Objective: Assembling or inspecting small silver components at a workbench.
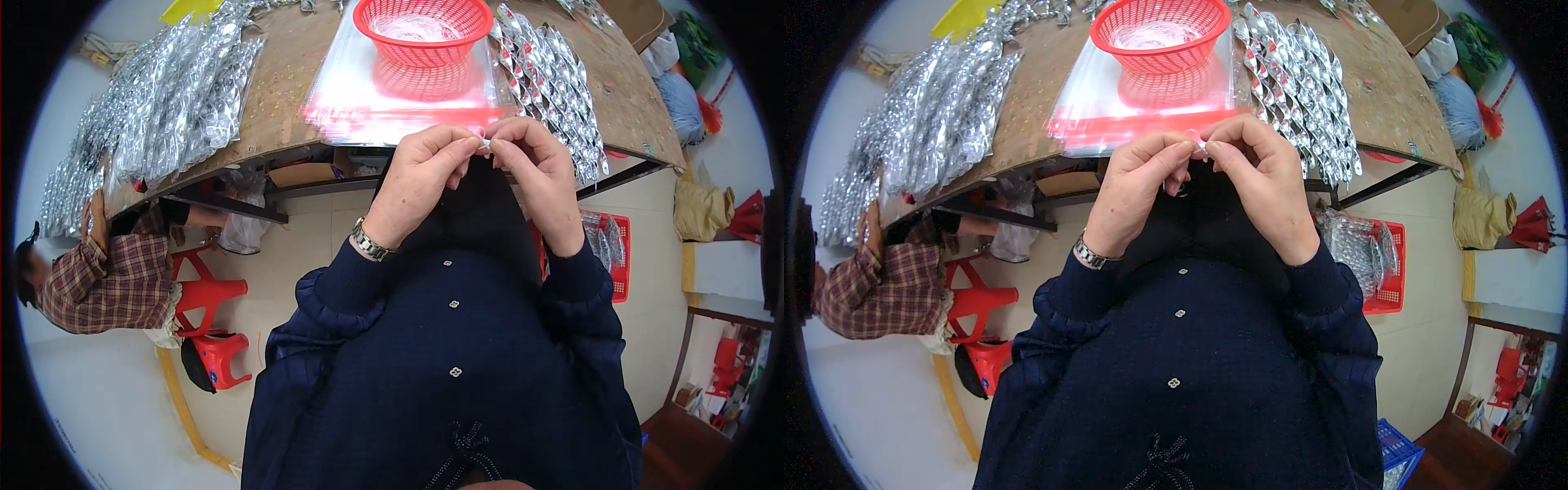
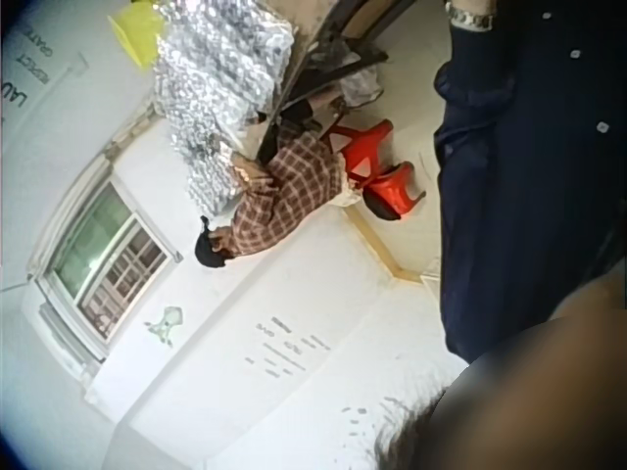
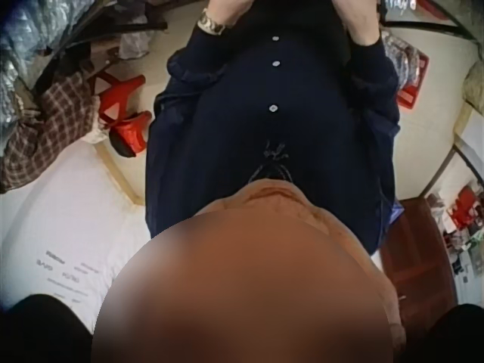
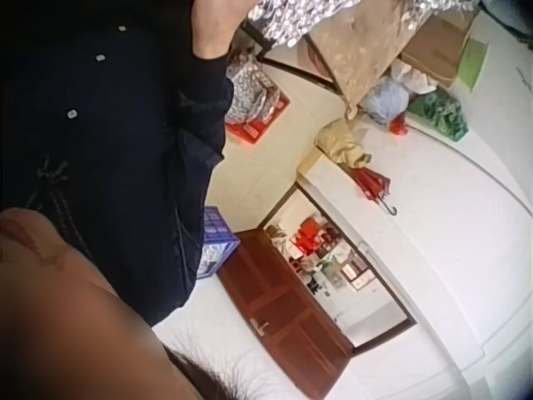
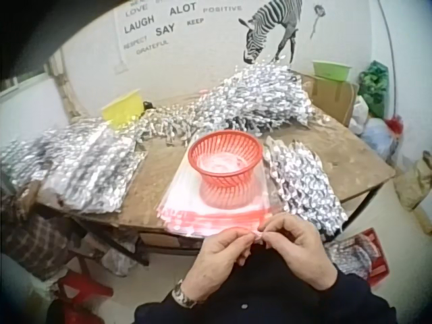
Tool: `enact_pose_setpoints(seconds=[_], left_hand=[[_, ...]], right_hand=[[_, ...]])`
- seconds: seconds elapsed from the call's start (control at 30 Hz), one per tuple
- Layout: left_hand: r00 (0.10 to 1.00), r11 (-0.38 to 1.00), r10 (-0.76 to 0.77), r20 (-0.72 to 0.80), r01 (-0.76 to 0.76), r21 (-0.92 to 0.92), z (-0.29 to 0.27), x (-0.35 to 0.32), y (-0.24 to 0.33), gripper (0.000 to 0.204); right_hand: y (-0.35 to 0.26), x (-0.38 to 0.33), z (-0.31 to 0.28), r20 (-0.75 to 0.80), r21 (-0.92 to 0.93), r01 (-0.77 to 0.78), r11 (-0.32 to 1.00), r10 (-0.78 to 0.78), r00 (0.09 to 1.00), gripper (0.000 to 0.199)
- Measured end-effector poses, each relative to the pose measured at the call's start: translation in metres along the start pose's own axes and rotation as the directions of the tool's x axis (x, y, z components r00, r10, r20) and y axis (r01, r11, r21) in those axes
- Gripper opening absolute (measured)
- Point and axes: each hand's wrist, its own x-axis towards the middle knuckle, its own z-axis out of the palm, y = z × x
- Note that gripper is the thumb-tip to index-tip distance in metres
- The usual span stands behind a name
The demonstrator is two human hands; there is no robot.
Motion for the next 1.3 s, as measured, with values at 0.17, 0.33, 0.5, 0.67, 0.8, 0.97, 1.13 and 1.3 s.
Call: enact_pose_setpoints(seconds=[0.17,0.33,0.5,0.67,0.8,0.97,1.13,1.3], left_hand=[[0.997,1.000,0.004,0.078,-0.004,-0.004,-0.001,-0.001,-0.001,0.018],[0.992,1.000,-0.021,0.122,0.021,-0.002,-0.003,0.000,0.001,0.018],[0.989,0.999,-0.044,0.142,0.045,-0.003,-0.004,-0.001,0.001,0.018],[0.987,0.999,-0.050,0.154,0.048,0.014,-0.004,-0.001,0.001,0.018],[0.989,0.998,-0.051,0.137,0.048,0.028,-0.003,-0.001,0.002,0.017],[0.992,0.998,-0.059,0.107,0.059,0.007,-0.003,-0.001,0.000,0.016],[0.999,0.998,-0.045,0.013,0.045,-0.033,0.001,-0.002,0.001,0.016],[1.000,0.999,-0.018,-0.018,0.017,-0.029,0.000,-0.002,-0.003,0.016]], right_hand=[[0.001,0.001,-0.002,0.036,0.050,-0.041,0.998,0.039,0.999,0.006],[-0.001,0.002,-0.003,0.068,0.056,-0.041,0.998,0.037,0.997,0.006],[0.000,0.003,-0.003,0.086,0.029,-0.033,0.999,0.030,0.996,0.006],[-0.003,0.004,-0.004,0.117,0.040,-0.023,0.999,0.019,0.993,0.006],[-0.003,0.005,-0.005,0.139,0.033,-0.032,0.999,0.028,0.990,0.006],[-0.007,0.003,-0.002,0.052,0.018,-0.059,0.998,0.058,0.997,0.007],[-0.008,0.000,-0.002,-0.096,0.019,0.028,0.999,-0.026,0.995,0.007],[-0.013,-0.008,0.000,-0.080,-0.295,0.125,0.947,-0.155,0.985,0.009]])
